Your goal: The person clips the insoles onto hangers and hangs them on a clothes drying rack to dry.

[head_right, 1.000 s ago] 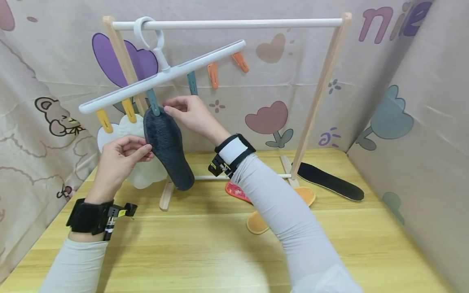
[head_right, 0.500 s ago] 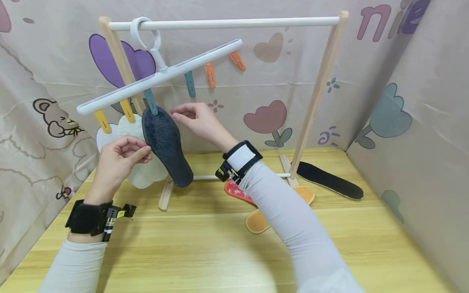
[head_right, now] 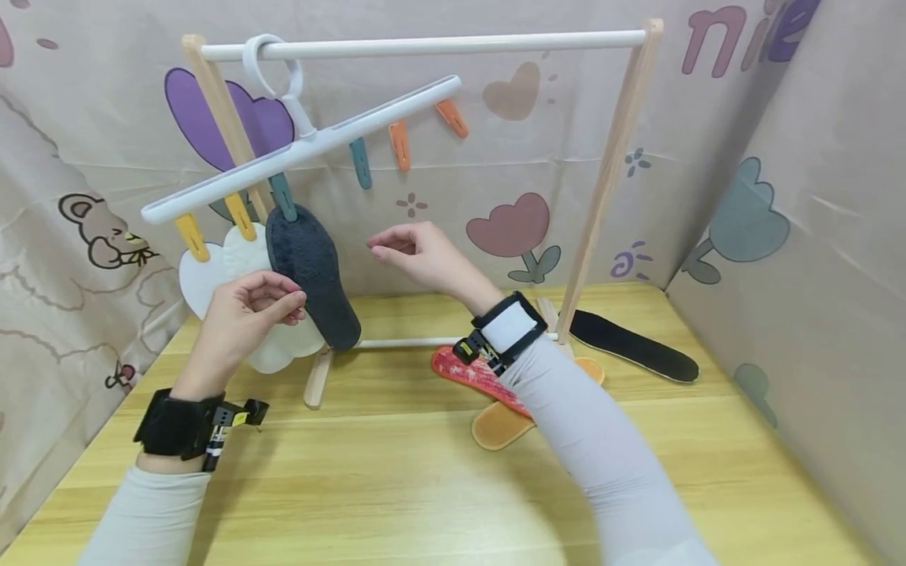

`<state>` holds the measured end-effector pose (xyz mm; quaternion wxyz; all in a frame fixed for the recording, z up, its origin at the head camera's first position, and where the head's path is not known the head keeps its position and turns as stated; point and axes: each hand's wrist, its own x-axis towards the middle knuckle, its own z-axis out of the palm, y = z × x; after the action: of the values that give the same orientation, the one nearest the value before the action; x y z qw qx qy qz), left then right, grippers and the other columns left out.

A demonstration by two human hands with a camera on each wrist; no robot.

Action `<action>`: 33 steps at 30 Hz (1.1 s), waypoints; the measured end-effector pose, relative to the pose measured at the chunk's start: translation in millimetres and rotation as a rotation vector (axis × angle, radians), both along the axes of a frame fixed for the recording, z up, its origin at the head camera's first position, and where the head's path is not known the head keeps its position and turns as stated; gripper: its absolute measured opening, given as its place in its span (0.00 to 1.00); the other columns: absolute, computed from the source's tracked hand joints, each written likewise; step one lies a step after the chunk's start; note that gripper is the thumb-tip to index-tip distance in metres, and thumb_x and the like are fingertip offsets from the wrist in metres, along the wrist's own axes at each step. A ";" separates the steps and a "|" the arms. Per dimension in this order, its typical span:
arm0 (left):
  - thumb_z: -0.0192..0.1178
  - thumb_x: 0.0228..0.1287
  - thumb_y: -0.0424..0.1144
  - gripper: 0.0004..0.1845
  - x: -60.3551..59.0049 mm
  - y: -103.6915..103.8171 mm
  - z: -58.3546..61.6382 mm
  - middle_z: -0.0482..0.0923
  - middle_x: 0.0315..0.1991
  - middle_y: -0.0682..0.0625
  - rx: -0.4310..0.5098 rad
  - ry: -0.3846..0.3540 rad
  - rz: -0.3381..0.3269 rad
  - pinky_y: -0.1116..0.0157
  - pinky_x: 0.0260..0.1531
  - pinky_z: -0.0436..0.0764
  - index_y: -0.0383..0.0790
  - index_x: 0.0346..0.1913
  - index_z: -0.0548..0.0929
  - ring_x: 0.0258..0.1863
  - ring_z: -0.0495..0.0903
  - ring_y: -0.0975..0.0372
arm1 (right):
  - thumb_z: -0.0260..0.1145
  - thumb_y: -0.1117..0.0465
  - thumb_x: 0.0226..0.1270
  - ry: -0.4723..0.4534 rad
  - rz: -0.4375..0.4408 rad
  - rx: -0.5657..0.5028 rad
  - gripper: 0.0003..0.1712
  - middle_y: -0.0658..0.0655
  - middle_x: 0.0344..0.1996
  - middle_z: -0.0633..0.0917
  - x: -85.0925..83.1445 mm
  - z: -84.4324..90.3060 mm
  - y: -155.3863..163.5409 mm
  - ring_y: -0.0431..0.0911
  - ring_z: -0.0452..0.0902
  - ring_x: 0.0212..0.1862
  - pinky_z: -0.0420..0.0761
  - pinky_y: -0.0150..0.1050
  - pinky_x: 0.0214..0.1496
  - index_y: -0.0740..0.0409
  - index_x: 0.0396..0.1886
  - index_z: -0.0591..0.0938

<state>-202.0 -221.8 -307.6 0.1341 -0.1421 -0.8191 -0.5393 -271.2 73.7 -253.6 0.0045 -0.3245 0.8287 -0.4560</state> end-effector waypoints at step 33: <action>0.70 0.74 0.36 0.05 -23.2 100.2 -14.9 0.91 0.37 0.46 -0.261 -0.102 -0.295 0.53 0.36 0.92 0.39 0.46 0.90 0.33 0.91 0.52 | 0.67 0.53 0.81 -0.045 -0.060 0.414 0.13 0.49 0.26 0.89 63.8 -38.7 113.1 0.40 0.79 0.27 0.74 0.33 0.29 0.52 0.35 0.90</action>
<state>-225.2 -121.6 -322.5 -0.0074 -0.2491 -0.8581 -0.4489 -207.4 186.7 -292.3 0.0758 -0.2816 0.9137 -0.2830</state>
